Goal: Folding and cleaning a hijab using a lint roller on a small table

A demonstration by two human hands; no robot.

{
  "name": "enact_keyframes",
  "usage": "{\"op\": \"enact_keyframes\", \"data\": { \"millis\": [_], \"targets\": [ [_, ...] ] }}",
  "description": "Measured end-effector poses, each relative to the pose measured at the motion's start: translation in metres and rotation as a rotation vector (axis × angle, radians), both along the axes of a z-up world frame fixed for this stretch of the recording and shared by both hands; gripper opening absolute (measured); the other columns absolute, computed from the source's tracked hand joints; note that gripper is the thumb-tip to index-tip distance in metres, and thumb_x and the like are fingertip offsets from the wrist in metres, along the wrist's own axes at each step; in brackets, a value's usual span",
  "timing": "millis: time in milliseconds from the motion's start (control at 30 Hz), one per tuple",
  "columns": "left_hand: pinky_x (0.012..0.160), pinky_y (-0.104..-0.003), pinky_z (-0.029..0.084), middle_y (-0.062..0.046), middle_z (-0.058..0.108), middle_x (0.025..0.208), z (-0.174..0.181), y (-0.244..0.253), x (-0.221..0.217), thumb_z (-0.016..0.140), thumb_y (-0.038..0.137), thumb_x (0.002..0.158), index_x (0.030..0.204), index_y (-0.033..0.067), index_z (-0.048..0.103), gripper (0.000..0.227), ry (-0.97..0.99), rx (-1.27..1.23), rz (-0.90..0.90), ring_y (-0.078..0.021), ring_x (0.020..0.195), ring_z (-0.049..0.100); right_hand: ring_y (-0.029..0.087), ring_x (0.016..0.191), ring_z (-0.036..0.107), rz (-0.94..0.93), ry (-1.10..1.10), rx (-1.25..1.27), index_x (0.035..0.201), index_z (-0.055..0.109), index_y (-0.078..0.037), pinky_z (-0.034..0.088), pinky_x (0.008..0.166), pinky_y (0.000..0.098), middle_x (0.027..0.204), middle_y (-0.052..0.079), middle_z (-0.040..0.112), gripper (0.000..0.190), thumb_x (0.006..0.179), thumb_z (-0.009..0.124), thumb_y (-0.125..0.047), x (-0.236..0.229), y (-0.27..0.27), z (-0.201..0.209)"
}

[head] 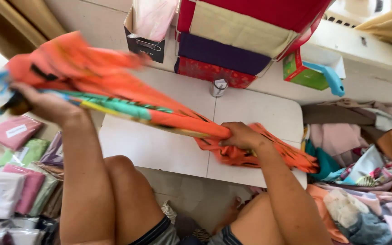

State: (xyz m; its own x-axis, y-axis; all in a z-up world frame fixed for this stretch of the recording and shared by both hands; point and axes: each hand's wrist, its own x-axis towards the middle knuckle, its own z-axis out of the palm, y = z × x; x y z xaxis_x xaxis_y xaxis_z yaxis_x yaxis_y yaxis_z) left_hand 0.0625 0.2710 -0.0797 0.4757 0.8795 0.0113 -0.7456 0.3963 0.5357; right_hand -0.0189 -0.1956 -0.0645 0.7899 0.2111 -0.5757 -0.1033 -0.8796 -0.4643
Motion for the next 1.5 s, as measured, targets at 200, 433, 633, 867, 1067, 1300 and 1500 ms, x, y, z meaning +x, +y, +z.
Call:
{"op": "enact_keyframes", "data": {
  "millis": [200, 433, 633, 867, 1067, 1300, 1500],
  "targets": [
    [0.101, -0.051, 0.066, -0.017, 0.078, 0.111, 0.031, -0.055, -0.008, 0.072, 0.023, 0.085, 0.109, 0.0088, 0.075, 0.027, 0.085, -0.079, -0.729, -0.0321, 0.101, 0.079, 0.038, 0.142, 0.049, 0.161, -0.001, -0.26, 0.156, 0.044, -0.017, 0.04, 0.12, 0.0519, 0.151, 0.015, 0.056, 0.092, 0.075, 0.087, -0.026, -0.012, -0.011, 0.03],
    [0.094, -0.042, 0.059, -0.007, 0.077, 0.107, -0.005, -0.159, -0.06, 0.086, -0.006, 0.069, 0.112, 0.0048, 0.076, 0.046, 0.032, 0.571, -1.295, -0.0183, 0.098, 0.072, 0.043, 0.14, 0.05, -0.007, -0.042, 0.128, 0.155, 0.041, -0.006, 0.044, 0.114, 0.0546, 0.147, 0.024, 0.058, 0.101, 0.076, 0.079, -0.055, -0.011, -0.009, 0.028],
    [0.083, -0.037, 0.061, -0.006, 0.077, 0.094, 0.033, -0.204, -0.074, 0.091, -0.004, 0.064, 0.106, 0.0031, 0.079, 0.045, -0.016, 0.755, -1.687, -0.0149, 0.082, 0.07, 0.027, 0.109, 0.071, -0.217, -0.597, 0.99, 0.114, 0.072, 0.005, 0.054, 0.095, 0.0354, 0.107, 0.024, 0.075, 0.036, 0.081, 0.083, -0.003, 0.005, -0.036, -0.087],
    [0.082, -0.025, 0.056, -0.001, 0.072, 0.088, 0.044, -0.166, -0.039, 0.064, -0.003, 0.09, 0.109, 0.0125, 0.078, 0.028, 0.291, 1.045, -1.157, -0.0088, 0.082, 0.066, 0.032, 0.074, 0.067, -0.006, -1.018, 0.592, 0.103, 0.067, 0.001, 0.056, 0.074, 0.033, 0.087, 0.02, 0.067, 0.026, 0.091, 0.077, -0.019, -0.004, -0.066, -0.011],
    [0.103, -0.046, 0.049, -0.009, 0.07, 0.124, 0.046, -0.155, -0.041, 0.067, 0.0, 0.087, 0.132, 0.0155, 0.064, 0.048, 0.481, 1.639, -0.852, -0.0326, 0.118, 0.066, 0.037, 0.086, 0.066, -0.163, -0.903, 0.572, 0.12, 0.067, -0.009, 0.054, 0.08, 0.0445, 0.096, 0.018, 0.071, 0.041, 0.081, 0.077, -0.019, -0.023, -0.055, 0.024],
    [0.096, -0.052, 0.054, -0.013, 0.075, 0.111, 0.087, -0.261, -0.114, 0.084, 0.028, 0.083, 0.153, 0.0191, 0.039, 0.083, 0.28, 1.559, -1.292, -0.0389, 0.107, 0.072, 0.022, 0.08, 0.069, -0.229, -0.554, 0.532, 0.147, 0.053, -0.02, 0.051, 0.073, 0.0347, 0.085, 0.004, 0.074, 0.078, 0.076, 0.085, -0.026, -0.054, 0.004, 0.063],
    [0.081, -0.03, 0.059, -0.002, 0.075, 0.085, 0.02, -0.254, -0.043, 0.074, 0.003, 0.093, 0.109, 0.0177, 0.076, 0.022, 0.143, 1.219, -0.819, -0.0134, 0.084, 0.072, 0.018, 0.09, 0.067, -0.212, -0.55, 0.502, 0.147, 0.056, -0.027, 0.052, 0.081, 0.0338, 0.095, 0.0, 0.075, 0.076, 0.077, 0.087, -0.024, -0.045, -0.032, 0.058]
  ]
}}
